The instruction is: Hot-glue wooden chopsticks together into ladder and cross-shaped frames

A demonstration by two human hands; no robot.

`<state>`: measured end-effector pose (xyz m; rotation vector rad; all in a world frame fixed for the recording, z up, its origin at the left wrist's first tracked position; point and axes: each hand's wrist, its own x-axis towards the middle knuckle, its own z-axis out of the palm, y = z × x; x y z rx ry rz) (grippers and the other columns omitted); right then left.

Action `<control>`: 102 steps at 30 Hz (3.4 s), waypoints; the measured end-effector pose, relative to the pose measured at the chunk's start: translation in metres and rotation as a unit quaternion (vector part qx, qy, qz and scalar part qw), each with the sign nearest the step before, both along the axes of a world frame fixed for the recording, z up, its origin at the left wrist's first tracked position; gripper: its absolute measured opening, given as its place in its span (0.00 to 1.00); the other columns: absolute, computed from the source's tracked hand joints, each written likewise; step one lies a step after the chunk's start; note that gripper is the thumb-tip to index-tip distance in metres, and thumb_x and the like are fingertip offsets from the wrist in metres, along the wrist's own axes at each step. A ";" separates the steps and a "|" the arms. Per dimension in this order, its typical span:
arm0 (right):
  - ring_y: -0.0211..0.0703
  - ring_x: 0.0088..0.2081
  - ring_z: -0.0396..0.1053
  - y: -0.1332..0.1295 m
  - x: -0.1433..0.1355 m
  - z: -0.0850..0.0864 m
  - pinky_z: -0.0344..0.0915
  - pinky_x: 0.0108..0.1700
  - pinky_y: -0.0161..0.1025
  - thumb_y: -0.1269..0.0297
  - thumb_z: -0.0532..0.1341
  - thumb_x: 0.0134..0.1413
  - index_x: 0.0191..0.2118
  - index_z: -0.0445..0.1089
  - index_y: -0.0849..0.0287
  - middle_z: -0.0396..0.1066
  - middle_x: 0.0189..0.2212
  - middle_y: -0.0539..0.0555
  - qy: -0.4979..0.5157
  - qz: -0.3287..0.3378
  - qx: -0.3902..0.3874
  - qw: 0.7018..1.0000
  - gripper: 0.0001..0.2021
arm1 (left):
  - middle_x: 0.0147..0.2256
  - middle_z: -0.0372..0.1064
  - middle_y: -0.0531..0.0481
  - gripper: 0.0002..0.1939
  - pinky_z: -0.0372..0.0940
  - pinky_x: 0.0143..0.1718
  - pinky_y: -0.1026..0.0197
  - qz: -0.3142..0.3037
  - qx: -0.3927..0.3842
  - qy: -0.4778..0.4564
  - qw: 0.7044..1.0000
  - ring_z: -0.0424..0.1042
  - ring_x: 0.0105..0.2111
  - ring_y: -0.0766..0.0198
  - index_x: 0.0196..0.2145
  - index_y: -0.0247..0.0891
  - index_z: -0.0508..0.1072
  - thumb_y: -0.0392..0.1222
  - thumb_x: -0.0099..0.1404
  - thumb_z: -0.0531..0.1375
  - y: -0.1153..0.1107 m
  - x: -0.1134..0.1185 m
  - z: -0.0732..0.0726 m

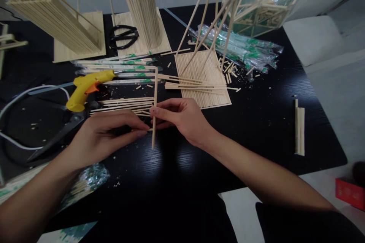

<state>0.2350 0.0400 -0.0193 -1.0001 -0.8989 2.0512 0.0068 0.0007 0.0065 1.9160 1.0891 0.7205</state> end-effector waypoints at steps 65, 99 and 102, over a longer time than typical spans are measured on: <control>0.39 0.39 0.80 -0.008 0.005 0.011 0.85 0.40 0.39 0.75 0.72 0.58 0.51 0.79 0.58 0.76 0.44 0.52 0.105 0.119 -0.032 0.987 0.16 | 0.44 0.82 0.48 0.06 0.75 0.50 0.57 0.060 0.036 -0.014 0.997 0.81 0.44 0.59 0.42 0.46 0.84 0.36 0.69 0.68 0.002 -0.003 -0.004; 0.41 0.35 0.80 -0.012 -0.001 0.006 0.84 0.34 0.38 0.70 0.80 0.47 0.43 0.82 0.60 0.80 0.30 0.49 0.117 0.088 -0.089 0.985 0.16 | 0.43 0.83 0.54 0.11 0.76 0.48 0.61 0.073 0.031 -0.047 0.996 0.81 0.42 0.64 0.41 0.48 0.85 0.32 0.65 0.71 0.002 -0.001 -0.003; 0.41 0.35 0.80 -0.011 0.000 0.006 0.83 0.33 0.37 0.68 0.81 0.44 0.42 0.82 0.59 0.80 0.30 0.49 0.115 0.087 -0.094 0.985 0.17 | 0.42 0.83 0.53 0.10 0.76 0.46 0.59 0.075 0.019 -0.053 0.996 0.81 0.41 0.62 0.41 0.48 0.85 0.33 0.65 0.71 0.001 0.000 -0.002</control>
